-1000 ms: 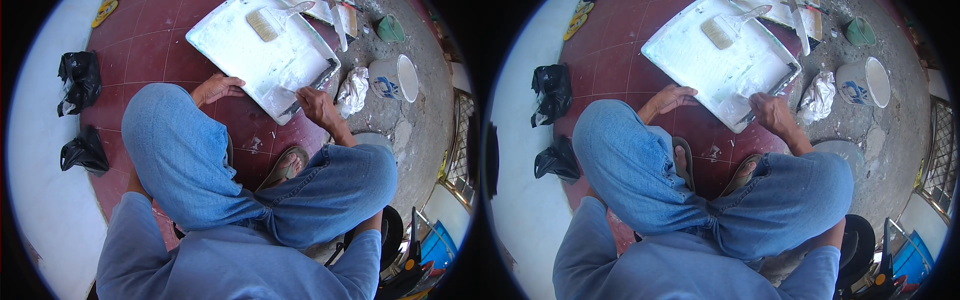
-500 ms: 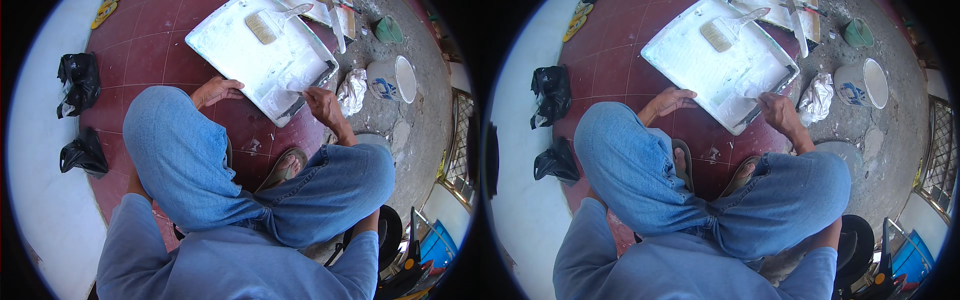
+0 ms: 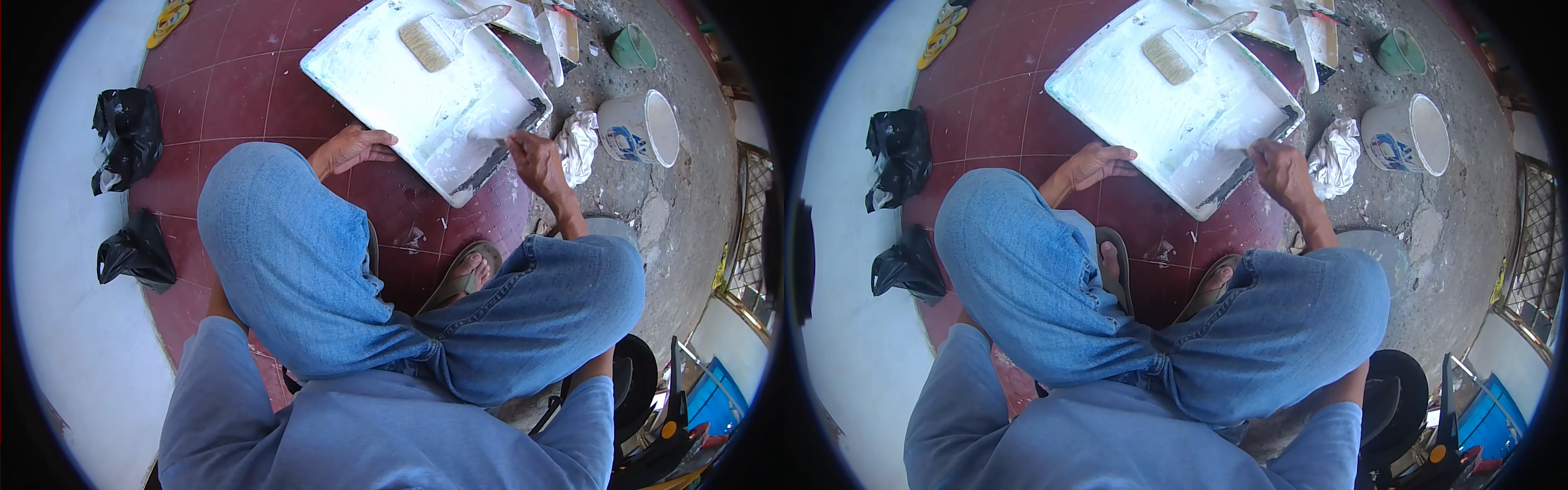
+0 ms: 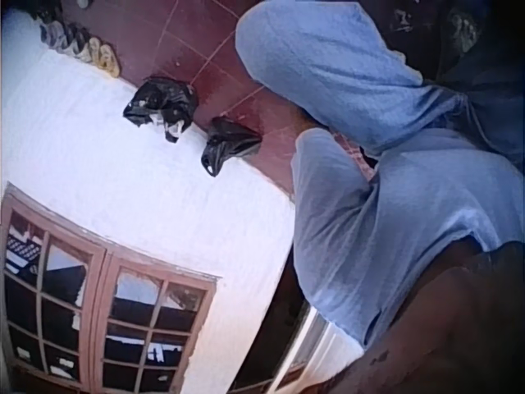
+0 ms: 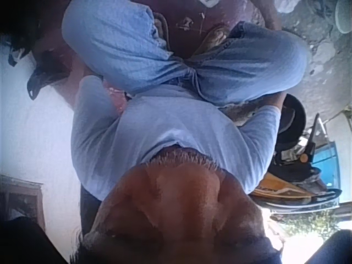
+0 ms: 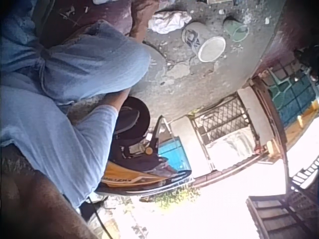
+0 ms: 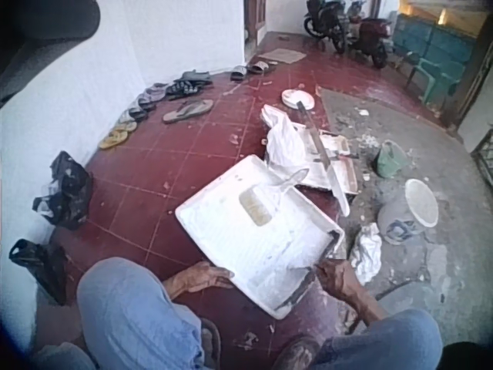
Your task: The person pours paint from a small bucket into a paint tray and stirs the mixture inside the tray using a tool.
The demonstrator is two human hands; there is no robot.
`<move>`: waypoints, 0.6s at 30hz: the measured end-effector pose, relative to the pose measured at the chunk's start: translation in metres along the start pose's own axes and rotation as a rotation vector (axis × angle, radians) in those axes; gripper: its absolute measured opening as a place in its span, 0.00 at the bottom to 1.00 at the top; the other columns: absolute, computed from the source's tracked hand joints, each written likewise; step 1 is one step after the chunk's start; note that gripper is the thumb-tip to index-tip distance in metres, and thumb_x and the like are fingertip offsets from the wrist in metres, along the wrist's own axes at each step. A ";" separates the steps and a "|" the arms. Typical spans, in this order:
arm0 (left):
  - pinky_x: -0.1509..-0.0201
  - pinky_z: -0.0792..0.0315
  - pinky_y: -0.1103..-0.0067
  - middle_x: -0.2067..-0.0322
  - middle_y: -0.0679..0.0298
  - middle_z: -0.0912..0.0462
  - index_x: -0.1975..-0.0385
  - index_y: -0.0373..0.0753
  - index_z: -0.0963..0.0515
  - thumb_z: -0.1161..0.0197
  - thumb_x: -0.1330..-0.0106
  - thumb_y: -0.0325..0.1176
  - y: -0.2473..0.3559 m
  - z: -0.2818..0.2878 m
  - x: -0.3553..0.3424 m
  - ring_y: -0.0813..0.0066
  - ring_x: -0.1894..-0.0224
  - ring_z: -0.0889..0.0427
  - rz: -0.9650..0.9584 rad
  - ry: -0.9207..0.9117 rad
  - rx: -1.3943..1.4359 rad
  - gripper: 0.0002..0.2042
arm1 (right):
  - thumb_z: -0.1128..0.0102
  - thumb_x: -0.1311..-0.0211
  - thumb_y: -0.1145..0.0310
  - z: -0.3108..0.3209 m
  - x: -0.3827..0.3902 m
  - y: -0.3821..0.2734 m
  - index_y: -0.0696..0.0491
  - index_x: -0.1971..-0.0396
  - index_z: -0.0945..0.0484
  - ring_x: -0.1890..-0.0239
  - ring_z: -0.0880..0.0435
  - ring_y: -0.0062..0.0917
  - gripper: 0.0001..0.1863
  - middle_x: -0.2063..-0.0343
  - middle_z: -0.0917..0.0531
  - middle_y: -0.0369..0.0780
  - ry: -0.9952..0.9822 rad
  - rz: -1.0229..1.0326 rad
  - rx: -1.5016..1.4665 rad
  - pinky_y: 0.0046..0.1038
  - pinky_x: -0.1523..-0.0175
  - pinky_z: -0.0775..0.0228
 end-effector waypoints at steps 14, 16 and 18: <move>0.46 0.31 0.68 0.57 0.52 0.26 0.54 0.27 0.33 0.38 0.45 0.31 0.000 0.001 0.000 0.64 0.54 0.25 0.011 0.000 0.021 0.21 | 0.48 0.45 0.70 0.010 -0.002 0.022 0.58 0.74 0.25 0.74 0.22 0.44 0.07 0.78 0.22 0.49 0.098 -0.097 0.092 0.38 0.69 0.32; 0.46 0.31 0.68 0.57 0.52 0.26 0.54 0.27 0.33 0.38 0.45 0.31 0.001 -0.001 0.001 0.63 0.53 0.26 0.012 -0.002 0.016 0.21 | 0.48 0.45 0.69 0.015 -0.009 0.033 0.58 0.74 0.25 0.74 0.22 0.44 0.07 0.77 0.22 0.49 0.154 -0.124 0.167 0.38 0.68 0.32; 0.46 0.31 0.68 0.57 0.52 0.26 0.54 0.28 0.33 0.38 0.45 0.31 0.001 -0.001 0.001 0.63 0.53 0.26 0.017 0.008 0.016 0.21 | 0.49 0.45 0.68 0.018 -0.020 0.043 0.58 0.73 0.25 0.74 0.22 0.44 0.08 0.76 0.22 0.49 0.235 -0.133 0.247 0.39 0.68 0.32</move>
Point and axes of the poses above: each hand's wrist, its own x-axis away from the middle knuckle, its own z-axis out of the back of the hand, y = z × x, the point moved 5 cm from there along -x, towards the middle knuckle
